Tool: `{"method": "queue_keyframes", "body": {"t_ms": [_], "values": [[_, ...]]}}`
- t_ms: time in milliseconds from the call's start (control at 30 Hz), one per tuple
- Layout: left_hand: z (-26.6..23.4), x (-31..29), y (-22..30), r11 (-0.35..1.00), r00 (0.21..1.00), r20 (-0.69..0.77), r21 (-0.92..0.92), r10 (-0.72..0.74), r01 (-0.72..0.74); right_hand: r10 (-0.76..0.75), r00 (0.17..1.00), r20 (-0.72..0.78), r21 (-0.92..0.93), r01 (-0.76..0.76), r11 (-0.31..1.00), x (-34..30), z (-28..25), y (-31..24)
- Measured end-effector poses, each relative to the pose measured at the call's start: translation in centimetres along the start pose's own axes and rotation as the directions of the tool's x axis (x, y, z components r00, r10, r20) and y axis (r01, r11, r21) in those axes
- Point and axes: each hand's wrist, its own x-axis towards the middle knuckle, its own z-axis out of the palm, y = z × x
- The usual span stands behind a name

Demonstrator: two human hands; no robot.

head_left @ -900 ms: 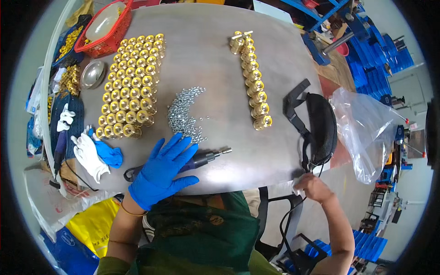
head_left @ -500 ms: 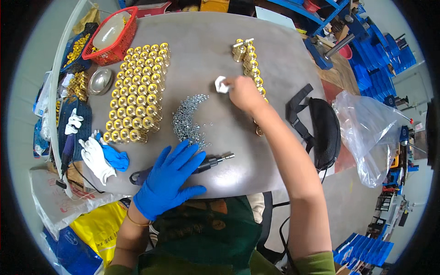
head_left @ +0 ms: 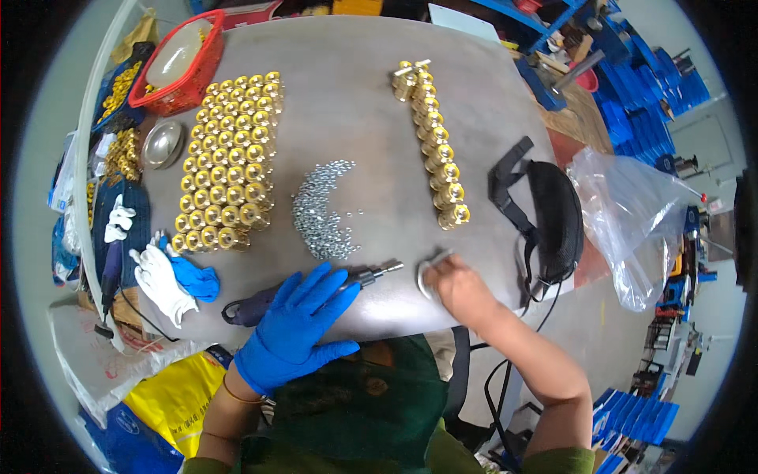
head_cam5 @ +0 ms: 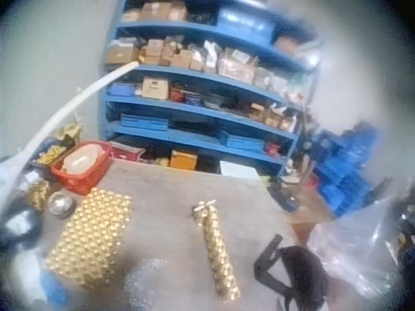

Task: Assembling small metal parts into a larger cylindrical unit using an electric screwdriver.

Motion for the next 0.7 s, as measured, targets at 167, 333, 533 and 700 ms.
{"method": "queue_keyframes", "body": {"t_ms": [167, 333, 533, 700], "values": [[0.7, 0.9, 0.9, 1.000, 1.000, 0.027, 0.009, 0.016, -0.017, -0.166, 0.966, 0.196, -0.064, 0.181, 0.981, -10.7, 0.6, 2.1], [1.8, 2.1, 1.7, 0.998, 0.998, 0.030, 0.033, 0.059, -0.060, 0.103, 0.986, 0.134, 0.299, -0.139, 0.944, -12.6, -3.5, 5.5], [3.3, 3.6, 2.6, 0.898, 0.996, -0.085, -0.438, -0.008, -0.030, 0.345, 0.875, 0.339, 0.844, -0.121, -0.523, -7.4, -5.8, 3.5], [4.1, 4.2, 4.4, 0.269, 0.957, -0.021, -0.961, -0.291, 0.061, 0.278, 0.910, 0.308, 0.754, -0.055, -0.655, -1.2, -6.3, -1.1]]}}
